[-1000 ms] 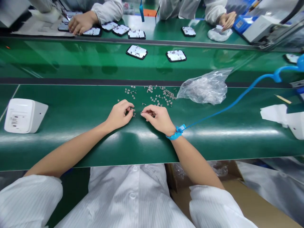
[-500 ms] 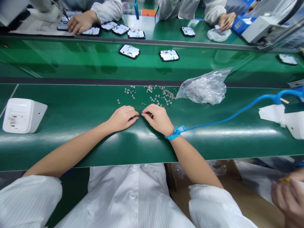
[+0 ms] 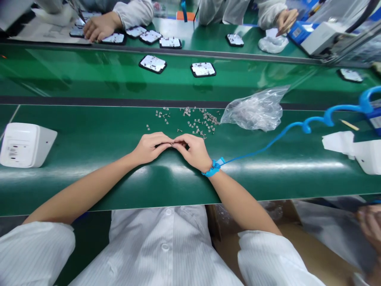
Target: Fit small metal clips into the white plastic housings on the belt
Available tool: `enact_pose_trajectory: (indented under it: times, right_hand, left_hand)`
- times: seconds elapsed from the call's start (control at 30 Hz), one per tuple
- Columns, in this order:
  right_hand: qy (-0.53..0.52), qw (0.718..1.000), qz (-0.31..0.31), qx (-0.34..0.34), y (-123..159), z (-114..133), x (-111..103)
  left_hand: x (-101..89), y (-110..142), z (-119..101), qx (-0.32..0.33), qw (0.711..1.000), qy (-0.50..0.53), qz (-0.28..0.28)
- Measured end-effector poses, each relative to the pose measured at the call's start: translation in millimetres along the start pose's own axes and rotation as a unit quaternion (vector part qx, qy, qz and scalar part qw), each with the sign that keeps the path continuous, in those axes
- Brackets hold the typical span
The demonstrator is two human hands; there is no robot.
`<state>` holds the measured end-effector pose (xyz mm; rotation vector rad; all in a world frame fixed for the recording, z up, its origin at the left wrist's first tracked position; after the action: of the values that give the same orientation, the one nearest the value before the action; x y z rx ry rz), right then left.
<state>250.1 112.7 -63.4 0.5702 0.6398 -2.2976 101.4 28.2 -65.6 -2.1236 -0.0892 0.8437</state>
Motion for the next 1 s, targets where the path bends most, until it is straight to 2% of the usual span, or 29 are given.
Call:
enact_pose_trajectory:
  times: [0.13,0.23,0.33,0.43,0.53,0.63,0.7,0.8,0.9,1.0]
  right_hand:
    - [-0.012,1.000,-0.009,0.017,1,-1,1]
    - [-0.096,0.993,0.013,0.073,1,-4,2]
    - [-0.217,0.963,0.066,0.146,0,-9,9]
    - [-0.291,0.929,0.103,0.207,-1,-13,16]
    - [-0.332,0.908,0.103,0.234,-2,-15,17]
    - [-0.349,0.899,0.087,0.251,-3,-19,13]
    - [-0.336,0.904,0.075,0.253,-4,-20,9]
    - [-0.290,0.927,0.053,0.231,-6,-19,0]
    - [-0.218,0.954,0.037,0.202,-7,-17,-9]
    - [-0.117,0.975,0.039,0.186,-8,-16,-16]
  left_hand:
    - [-0.5,0,-1,-0.007,1.000,-0.008,0.003]
    - [0.2,-1,-1,-0.031,0.999,-0.002,0.022]
    - [2.7,-2,-2,-0.040,0.998,0.031,0.047]
    - [5.4,-2,-2,-0.041,0.995,0.063,0.070]
    - [6.2,-1,-1,-0.054,0.992,0.085,0.078]
    - [3.6,-1,2,-0.076,0.992,0.089,0.053]
    - [2.1,-1,4,-0.088,0.992,0.081,0.037]
    - [2.0,0,5,-0.087,0.994,0.047,0.036]
    - [1.7,1,7,-0.084,0.994,-0.061,0.044]
    - [0.9,6,10,-0.109,0.975,-0.188,0.054]
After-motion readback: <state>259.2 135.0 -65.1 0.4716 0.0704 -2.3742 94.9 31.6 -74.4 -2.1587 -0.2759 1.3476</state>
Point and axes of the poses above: each hand's wrist, its own y-axis away from the middle knuckle, its own x-axis out of the palm, z = x × y, the point moved 5 cm from there along -y, towards the middle knuckle, and after that the axes turned 14 degrees about x, right-handed, at the moved point
